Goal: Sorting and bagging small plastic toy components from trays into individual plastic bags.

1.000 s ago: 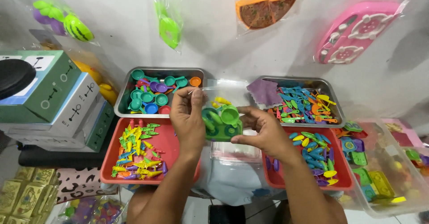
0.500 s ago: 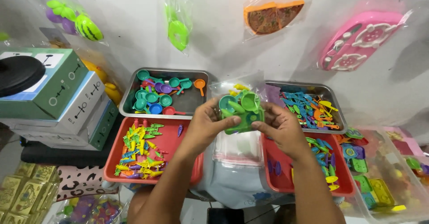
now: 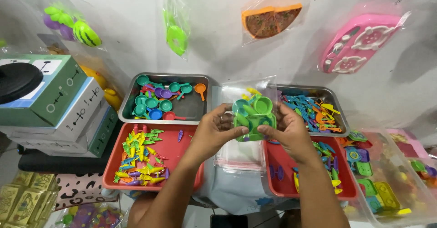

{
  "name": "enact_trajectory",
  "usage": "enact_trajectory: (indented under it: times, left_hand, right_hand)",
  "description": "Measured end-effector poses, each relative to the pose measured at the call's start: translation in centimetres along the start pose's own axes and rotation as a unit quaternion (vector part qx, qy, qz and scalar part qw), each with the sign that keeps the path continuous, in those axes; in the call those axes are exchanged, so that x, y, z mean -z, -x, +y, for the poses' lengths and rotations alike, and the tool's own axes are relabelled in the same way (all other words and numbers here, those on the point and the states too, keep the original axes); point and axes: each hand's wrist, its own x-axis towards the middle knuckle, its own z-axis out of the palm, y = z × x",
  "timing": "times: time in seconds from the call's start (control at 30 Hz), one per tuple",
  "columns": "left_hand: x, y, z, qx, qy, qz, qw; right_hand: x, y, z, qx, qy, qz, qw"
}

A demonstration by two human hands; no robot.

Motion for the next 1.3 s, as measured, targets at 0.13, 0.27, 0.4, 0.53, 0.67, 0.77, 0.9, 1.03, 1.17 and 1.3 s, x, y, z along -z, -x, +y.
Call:
enact_trajectory:
  times: [0.13, 0.27, 0.4, 0.53, 0.67, 0.77, 0.9, 1.03, 1.17, 1.3]
  left_hand:
    - [0.0, 0.1, -0.4, -0.011, -0.004, 0.004, 1.000]
    - [-0.4, 0.1, -0.8, -0.041, 0.135, -0.013, 0.990]
    - [-1.2, 0.9, -1.7, 0.015, 0.319, -0.012, 0.948]
    - [-1.4, 0.1, -2.9, 0.108, 0.349, 0.066, 0.928]
    - [-2.7, 0.4, 1.6, 0.090, 0.395, 0.069, 0.912]
    - [-3.8, 0.3, 0.7, 0.107, 0.407, 0.103, 0.901]
    - [-4.6, 0.8, -0.2, 0.171, 0.441, 0.054, 0.879]
    - [-4.8, 1.0, -1.4, 0.157, 0.431, 0.040, 0.888]
    - [-5.1, 1.3, -2.1, 0.147, 0.427, 0.027, 0.892]
    - [-5.8, 1.3, -1.5, 0.088, 0.363, -0.028, 0.927]
  right_hand:
    - [-0.5, -0.1, -1.0, -0.013, -0.015, -0.002, 1.000]
    - [-1.2, 0.2, -1.1, -0.019, -0.029, -0.013, 0.999]
    - [-1.3, 0.2, 0.8, -0.035, -0.073, -0.036, 0.996]
    - [-3.9, 0.3, -1.4, -0.057, -0.050, -0.030, 0.997]
    - [-6.5, 0.9, -3.7, 0.143, 0.304, 0.093, 0.937]
    - [-8.0, 1.2, -4.0, 0.281, 0.474, 0.105, 0.828]
    - [-9.5, 1.4, -2.7, 0.263, 0.545, 0.042, 0.795]
    - [-9.1, 1.0, -1.8, 0.252, 0.529, 0.029, 0.810]
    - [-8.9, 1.2, -1.6, 0.279, 0.504, 0.031, 0.817]
    - [-8.7, 1.5, -1.7, 0.300, 0.486, 0.039, 0.820]
